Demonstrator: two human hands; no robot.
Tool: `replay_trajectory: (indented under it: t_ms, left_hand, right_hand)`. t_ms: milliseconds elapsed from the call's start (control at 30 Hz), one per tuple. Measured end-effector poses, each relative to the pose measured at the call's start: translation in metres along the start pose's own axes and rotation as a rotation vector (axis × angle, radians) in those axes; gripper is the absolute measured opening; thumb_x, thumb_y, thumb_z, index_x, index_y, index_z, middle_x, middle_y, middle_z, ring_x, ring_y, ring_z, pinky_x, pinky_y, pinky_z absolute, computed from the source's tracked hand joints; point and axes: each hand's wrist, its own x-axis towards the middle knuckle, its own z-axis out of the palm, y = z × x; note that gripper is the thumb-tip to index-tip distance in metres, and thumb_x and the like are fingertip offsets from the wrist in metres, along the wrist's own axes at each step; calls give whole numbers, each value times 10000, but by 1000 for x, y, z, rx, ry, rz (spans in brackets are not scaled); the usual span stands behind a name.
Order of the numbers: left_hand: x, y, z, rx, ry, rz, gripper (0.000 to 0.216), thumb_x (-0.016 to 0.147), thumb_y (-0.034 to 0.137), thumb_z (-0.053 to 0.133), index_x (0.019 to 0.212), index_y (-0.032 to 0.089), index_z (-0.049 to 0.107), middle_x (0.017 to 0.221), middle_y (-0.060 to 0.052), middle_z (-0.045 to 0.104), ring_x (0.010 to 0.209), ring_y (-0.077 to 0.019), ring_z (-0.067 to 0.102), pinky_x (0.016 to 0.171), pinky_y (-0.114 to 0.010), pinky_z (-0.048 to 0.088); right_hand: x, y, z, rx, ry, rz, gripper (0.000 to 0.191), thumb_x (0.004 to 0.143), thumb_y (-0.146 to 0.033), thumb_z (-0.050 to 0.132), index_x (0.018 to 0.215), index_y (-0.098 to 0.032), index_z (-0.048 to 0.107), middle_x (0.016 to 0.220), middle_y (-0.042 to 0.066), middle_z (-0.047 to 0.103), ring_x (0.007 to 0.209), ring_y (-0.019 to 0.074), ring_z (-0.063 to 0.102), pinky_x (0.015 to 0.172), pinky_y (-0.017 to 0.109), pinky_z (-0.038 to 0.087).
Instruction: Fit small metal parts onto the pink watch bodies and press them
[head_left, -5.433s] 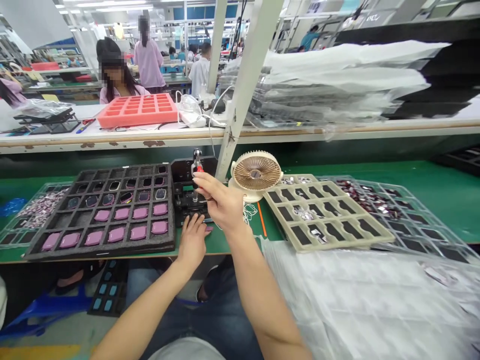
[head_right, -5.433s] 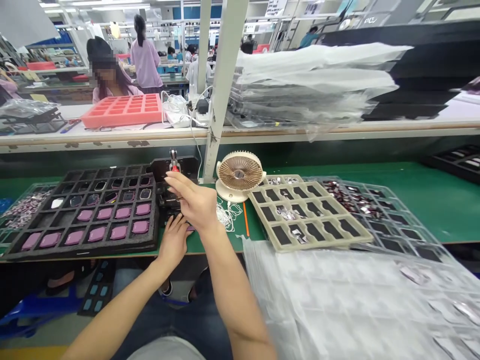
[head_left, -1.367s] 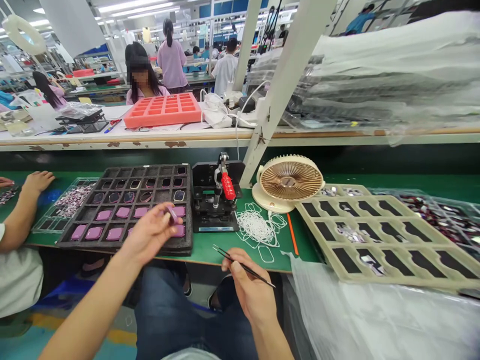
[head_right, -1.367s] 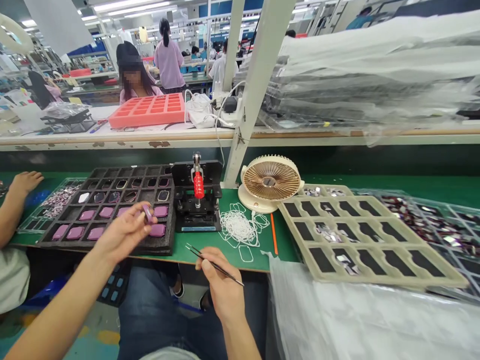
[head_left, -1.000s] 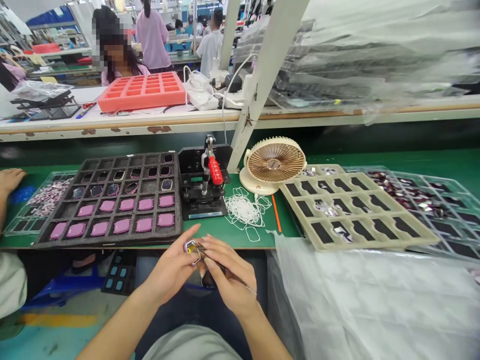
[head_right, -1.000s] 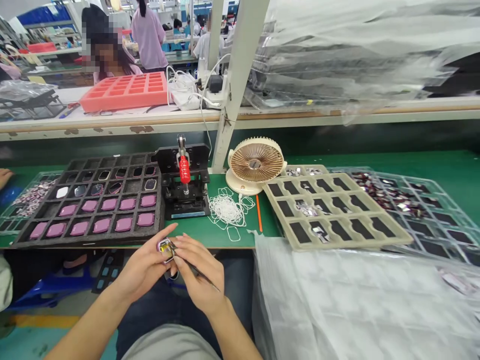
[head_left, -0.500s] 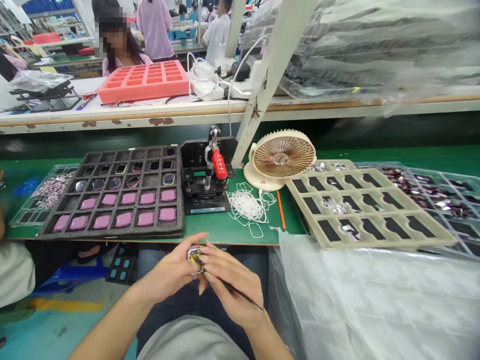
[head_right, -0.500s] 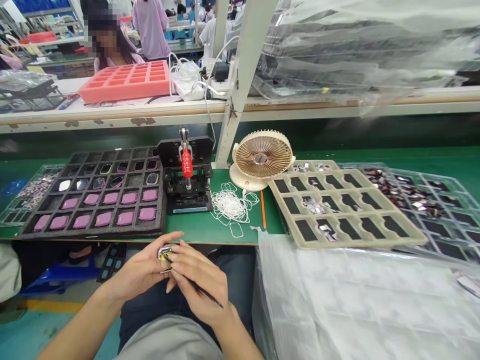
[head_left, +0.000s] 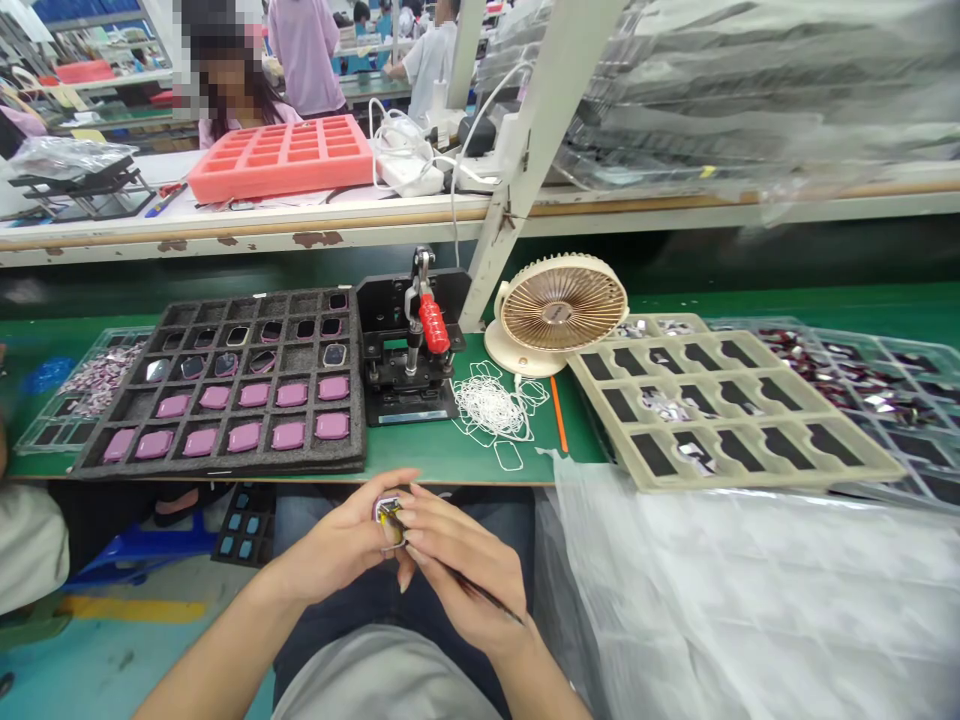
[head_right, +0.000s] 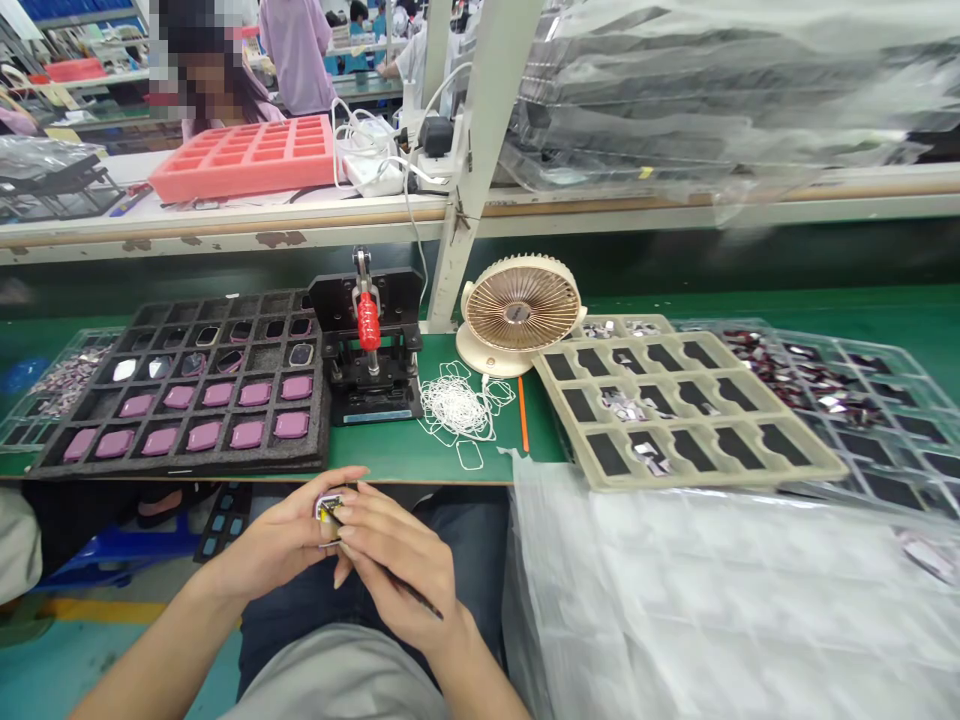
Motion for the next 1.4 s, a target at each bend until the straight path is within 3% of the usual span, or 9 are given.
replay_trajectory:
  t_ms: [267, 433, 567, 733, 900, 1033, 1133, 1233, 1400]
  left_hand:
    - [2, 5, 1, -27, 13, -15, 438, 906, 145, 757, 1323, 278, 723, 1166, -84, 680, 855, -191, 692, 744, -350, 602]
    - [5, 0, -2, -129, -18, -30, 440, 883, 89, 738, 1303, 220, 731, 1151, -98, 705, 895, -233, 726, 799, -414, 621]
    - [7, -7, -9, -192, -74, 2, 438, 953, 171, 709, 1390, 168, 681, 1201, -141, 713, 985, -264, 741, 911, -467, 603]
    - [11, -12, -18, -193, -30, 50, 443, 966, 221, 716, 1400, 149, 665, 1217, -167, 706, 1094, -326, 729, 961, -475, 564]
    - [19, -20, -22, -194, 78, 67, 332, 925, 236, 775, 1248, 191, 715, 1117, -114, 670, 947, -254, 709, 734, -344, 535]
    - [26, -31, -19, -177, 122, 18, 267, 908, 248, 805, 1158, 191, 731, 954, -50, 593, 786, -153, 610, 604, -259, 407]
    - [27, -37, -17, -158, 164, 0, 236, 941, 272, 768, 1155, 175, 743, 917, -36, 548, 750, -133, 555, 584, -256, 365]
    - [24, -40, -19, -181, 166, -25, 303, 971, 306, 721, 1233, 155, 742, 987, -77, 578, 817, -178, 588, 630, -294, 414]
    - [18, -43, -28, -159, 166, -54, 383, 960, 304, 733, 1325, 189, 722, 1083, -108, 633, 936, -245, 641, 760, -362, 503]
  right_hand:
    - [-12, 8, -2, -38, -28, -39, 581, 971, 0, 607, 1455, -318, 652, 1367, 86, 723, 1287, 320, 687, 1106, 625, 578]
    - [-18, 13, 3, -23, 66, -18, 541, 946, 5, 646, 1383, -307, 711, 1308, 90, 751, 1265, 345, 698, 1038, 616, 621]
    - [-19, 13, 9, 26, 167, 52, 496, 910, 23, 688, 1278, -299, 770, 1211, 80, 791, 1183, 341, 743, 1007, 590, 640]
    - [-21, 10, 12, 45, 446, 156, 352, 951, -56, 690, 1170, -307, 804, 1165, 62, 806, 1115, 320, 773, 982, 560, 650]
    - [14, 35, -20, -311, 820, 332, 168, 971, -252, 741, 1110, -197, 816, 1152, 109, 804, 1063, 273, 783, 992, 452, 641]
    - [34, 73, -60, -587, 654, 476, 285, 950, -441, 722, 1034, -188, 825, 1116, 113, 810, 1072, 283, 760, 1037, 455, 593]
    - [31, 85, -70, -660, 595, 572, 325, 938, -484, 711, 999, -187, 827, 1048, 119, 815, 1007, 298, 760, 982, 458, 597]
    - [25, 67, -63, -683, 676, 583, 380, 977, -515, 659, 1055, -175, 809, 1067, 121, 806, 978, 280, 758, 935, 426, 602]
    - [11, -19, -57, -612, 597, 655, 411, 1089, -498, 477, 1021, -213, 765, 1127, 88, 780, 1048, 245, 730, 960, 375, 569]
